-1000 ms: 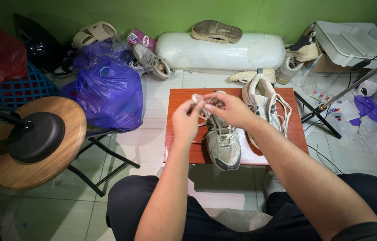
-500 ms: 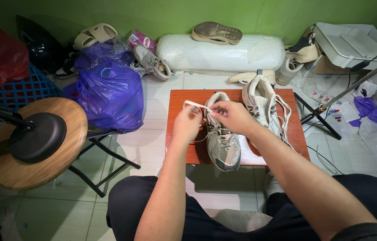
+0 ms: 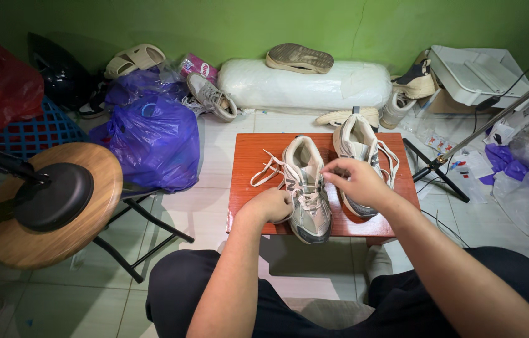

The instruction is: The person removes the laces from a pair of sneakers placed on a small table, then re-laces both shoes by threading the laces through the eyelets and tying them. The person handles the laces and shoes by hand throughout the process.

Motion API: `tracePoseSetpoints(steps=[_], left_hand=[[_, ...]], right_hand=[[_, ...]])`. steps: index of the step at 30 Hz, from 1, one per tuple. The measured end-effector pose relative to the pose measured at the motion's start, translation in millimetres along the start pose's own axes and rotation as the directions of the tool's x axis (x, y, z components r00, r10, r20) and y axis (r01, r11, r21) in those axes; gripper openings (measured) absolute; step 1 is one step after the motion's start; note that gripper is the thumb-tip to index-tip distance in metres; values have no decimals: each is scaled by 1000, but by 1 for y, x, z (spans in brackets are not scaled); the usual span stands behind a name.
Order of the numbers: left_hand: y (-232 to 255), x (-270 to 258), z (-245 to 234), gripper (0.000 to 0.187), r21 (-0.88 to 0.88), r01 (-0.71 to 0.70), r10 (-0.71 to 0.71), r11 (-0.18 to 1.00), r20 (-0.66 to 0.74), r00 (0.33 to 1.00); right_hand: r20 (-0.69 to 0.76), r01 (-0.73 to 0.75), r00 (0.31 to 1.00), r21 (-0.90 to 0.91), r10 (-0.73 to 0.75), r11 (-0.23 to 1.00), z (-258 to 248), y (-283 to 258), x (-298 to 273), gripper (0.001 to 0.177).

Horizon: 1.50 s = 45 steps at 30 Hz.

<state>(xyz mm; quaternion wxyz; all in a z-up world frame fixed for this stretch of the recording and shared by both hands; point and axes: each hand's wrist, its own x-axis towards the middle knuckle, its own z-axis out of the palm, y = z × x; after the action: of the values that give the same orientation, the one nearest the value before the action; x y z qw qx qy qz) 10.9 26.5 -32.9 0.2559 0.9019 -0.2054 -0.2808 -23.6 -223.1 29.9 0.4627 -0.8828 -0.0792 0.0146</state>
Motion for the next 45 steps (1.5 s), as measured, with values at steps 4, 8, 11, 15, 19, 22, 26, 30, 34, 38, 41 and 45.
tracePoseSetpoints(steps=[4,8,11,15,19,22,26,30,34,38,41,45], left_hand=[[8,-11,-3,30,-23,-38,36,999,-88,995],[20,-10,0,28,-80,32,-47,996,-186,981],[21,-8,0,29,-101,61,-84,993,-241,967],[26,-11,-7,32,-352,-25,-55,936,-216,975],[37,-19,-21,25,-841,104,-11,531,116,993],[48,-21,-20,19,-962,118,151,247,159,976],[45,-14,-13,22,-995,45,179,94,61,982],[32,3,-13,25,-986,-157,43,-57,-160,986],[14,8,-18,26,-963,-238,-119,-126,-224,967],[4,7,-23,31,-976,-214,-206,-47,-200,958],[3,9,-19,30,-979,-203,-238,14,-201,950],[1,13,-9,33,-981,-147,-228,127,-173,958]], right_hand=[[54,-32,998,-38,34,999,-9,8,-14,22],[95,-41,995,91,32,995,-9,15,-26,21],[122,-130,985,93,118,987,-4,17,-33,21],[146,-123,983,54,114,991,2,17,-38,20],[250,-52,968,97,26,994,17,13,-42,24],[349,4,932,250,-94,968,36,5,-56,43],[571,-125,819,266,-51,956,53,-6,-64,44],[665,-171,735,371,-133,913,48,-3,-60,29],[718,-366,692,264,72,892,15,14,-49,34],[553,-367,817,281,163,887,-25,25,-45,36],[408,-404,891,515,198,756,-41,27,-43,34],[187,-264,964,593,189,761,-44,29,-39,31]])
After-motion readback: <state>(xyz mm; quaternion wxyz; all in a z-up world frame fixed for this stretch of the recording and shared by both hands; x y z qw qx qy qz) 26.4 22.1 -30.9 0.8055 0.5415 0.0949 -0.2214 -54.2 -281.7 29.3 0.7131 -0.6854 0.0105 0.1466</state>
